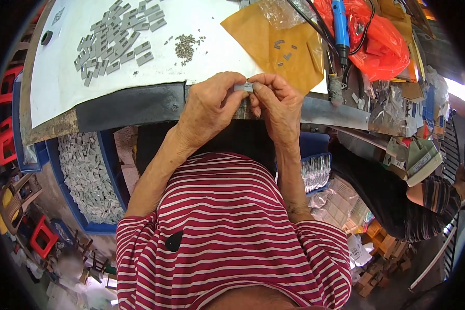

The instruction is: Assembling small metal hardware parts by manually inserting tiny pins into pre-cut slots on a workbench.

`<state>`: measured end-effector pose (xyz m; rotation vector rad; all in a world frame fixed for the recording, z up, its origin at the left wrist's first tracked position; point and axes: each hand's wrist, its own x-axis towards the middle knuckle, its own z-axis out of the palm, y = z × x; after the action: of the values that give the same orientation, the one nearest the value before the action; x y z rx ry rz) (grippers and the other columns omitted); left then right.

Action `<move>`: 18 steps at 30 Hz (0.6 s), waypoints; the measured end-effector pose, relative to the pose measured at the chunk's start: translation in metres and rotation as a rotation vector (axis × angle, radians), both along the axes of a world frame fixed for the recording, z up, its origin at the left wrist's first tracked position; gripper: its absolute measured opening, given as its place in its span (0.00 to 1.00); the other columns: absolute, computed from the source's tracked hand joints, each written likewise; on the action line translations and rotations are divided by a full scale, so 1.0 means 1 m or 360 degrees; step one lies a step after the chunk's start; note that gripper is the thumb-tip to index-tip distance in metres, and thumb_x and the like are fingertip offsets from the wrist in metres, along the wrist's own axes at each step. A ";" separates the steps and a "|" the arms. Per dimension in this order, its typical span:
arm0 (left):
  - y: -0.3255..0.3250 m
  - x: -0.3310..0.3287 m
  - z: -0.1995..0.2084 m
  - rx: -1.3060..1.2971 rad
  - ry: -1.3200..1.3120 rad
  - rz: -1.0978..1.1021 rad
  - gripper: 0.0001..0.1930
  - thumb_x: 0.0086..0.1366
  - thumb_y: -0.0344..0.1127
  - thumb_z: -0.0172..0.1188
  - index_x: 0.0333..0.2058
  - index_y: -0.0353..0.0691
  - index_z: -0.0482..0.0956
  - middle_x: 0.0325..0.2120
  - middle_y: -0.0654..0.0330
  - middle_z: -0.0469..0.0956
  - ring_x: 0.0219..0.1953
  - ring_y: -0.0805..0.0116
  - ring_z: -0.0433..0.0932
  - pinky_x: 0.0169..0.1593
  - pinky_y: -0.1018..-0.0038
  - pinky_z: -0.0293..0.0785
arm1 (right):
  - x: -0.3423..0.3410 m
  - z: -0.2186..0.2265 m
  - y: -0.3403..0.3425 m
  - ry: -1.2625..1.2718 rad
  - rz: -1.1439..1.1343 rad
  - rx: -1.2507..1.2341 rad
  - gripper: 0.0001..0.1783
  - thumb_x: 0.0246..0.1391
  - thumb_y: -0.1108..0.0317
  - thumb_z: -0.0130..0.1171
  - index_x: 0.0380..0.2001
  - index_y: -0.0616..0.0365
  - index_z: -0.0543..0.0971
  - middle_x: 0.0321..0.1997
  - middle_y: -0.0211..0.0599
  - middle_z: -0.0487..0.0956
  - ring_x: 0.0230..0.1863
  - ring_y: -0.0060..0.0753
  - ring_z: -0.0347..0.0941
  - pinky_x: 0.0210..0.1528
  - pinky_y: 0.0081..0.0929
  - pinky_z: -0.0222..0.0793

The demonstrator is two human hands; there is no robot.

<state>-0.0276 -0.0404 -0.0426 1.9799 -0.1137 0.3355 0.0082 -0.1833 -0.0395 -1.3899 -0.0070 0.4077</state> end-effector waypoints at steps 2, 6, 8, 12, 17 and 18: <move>-0.001 -0.001 0.000 0.0001 0.0005 0.0000 0.09 0.50 0.26 0.60 0.33 0.34 0.75 0.23 0.57 0.76 0.22 0.73 0.74 0.27 0.80 0.71 | -0.001 0.000 0.000 -0.0010 -0.0007 -0.0027 0.05 0.51 0.76 0.50 0.31 0.66 0.74 0.16 0.28 0.71 0.15 0.14 0.63 0.17 0.10 0.57; -0.003 -0.002 0.000 0.0032 -0.0019 -0.0024 0.10 0.50 0.25 0.59 0.33 0.33 0.74 0.24 0.54 0.75 0.23 0.66 0.75 0.27 0.75 0.71 | -0.002 0.002 0.001 -0.0049 -0.0059 -0.0107 0.05 0.50 0.76 0.50 0.30 0.65 0.74 0.15 0.27 0.70 0.14 0.13 0.62 0.16 0.10 0.55; -0.004 -0.001 -0.001 0.0043 -0.0019 -0.0053 0.10 0.50 0.24 0.58 0.33 0.32 0.72 0.25 0.52 0.74 0.25 0.60 0.76 0.28 0.71 0.72 | -0.002 0.003 0.001 -0.0067 -0.0059 -0.0164 0.05 0.49 0.76 0.50 0.29 0.65 0.74 0.14 0.26 0.69 0.14 0.12 0.61 0.16 0.10 0.55; -0.004 0.001 -0.001 0.0045 -0.0086 -0.0045 0.10 0.50 0.24 0.58 0.33 0.32 0.72 0.25 0.52 0.74 0.25 0.59 0.76 0.28 0.71 0.72 | 0.000 0.001 0.003 -0.0335 -0.0038 -0.0446 0.04 0.49 0.77 0.51 0.29 0.66 0.73 0.17 0.27 0.69 0.14 0.12 0.60 0.14 0.10 0.52; 0.002 0.005 0.002 0.0015 -0.0076 -0.0008 0.10 0.50 0.25 0.57 0.33 0.32 0.72 0.25 0.52 0.74 0.25 0.59 0.75 0.28 0.71 0.71 | 0.005 0.005 0.007 -0.0135 -0.0048 -0.0152 0.06 0.50 0.76 0.50 0.31 0.66 0.74 0.15 0.26 0.70 0.15 0.13 0.62 0.17 0.11 0.56; 0.004 0.005 0.004 0.0006 -0.0014 0.0001 0.09 0.50 0.25 0.57 0.33 0.32 0.72 0.25 0.52 0.74 0.25 0.60 0.75 0.28 0.72 0.71 | 0.005 0.004 0.008 -0.0138 -0.0044 -0.0074 0.06 0.50 0.76 0.50 0.31 0.66 0.74 0.16 0.27 0.70 0.15 0.14 0.63 0.18 0.11 0.57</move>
<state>-0.0226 -0.0368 -0.0387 1.9827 -0.1194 0.3444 0.0135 -0.1757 -0.0358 -1.4514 -0.0494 0.3262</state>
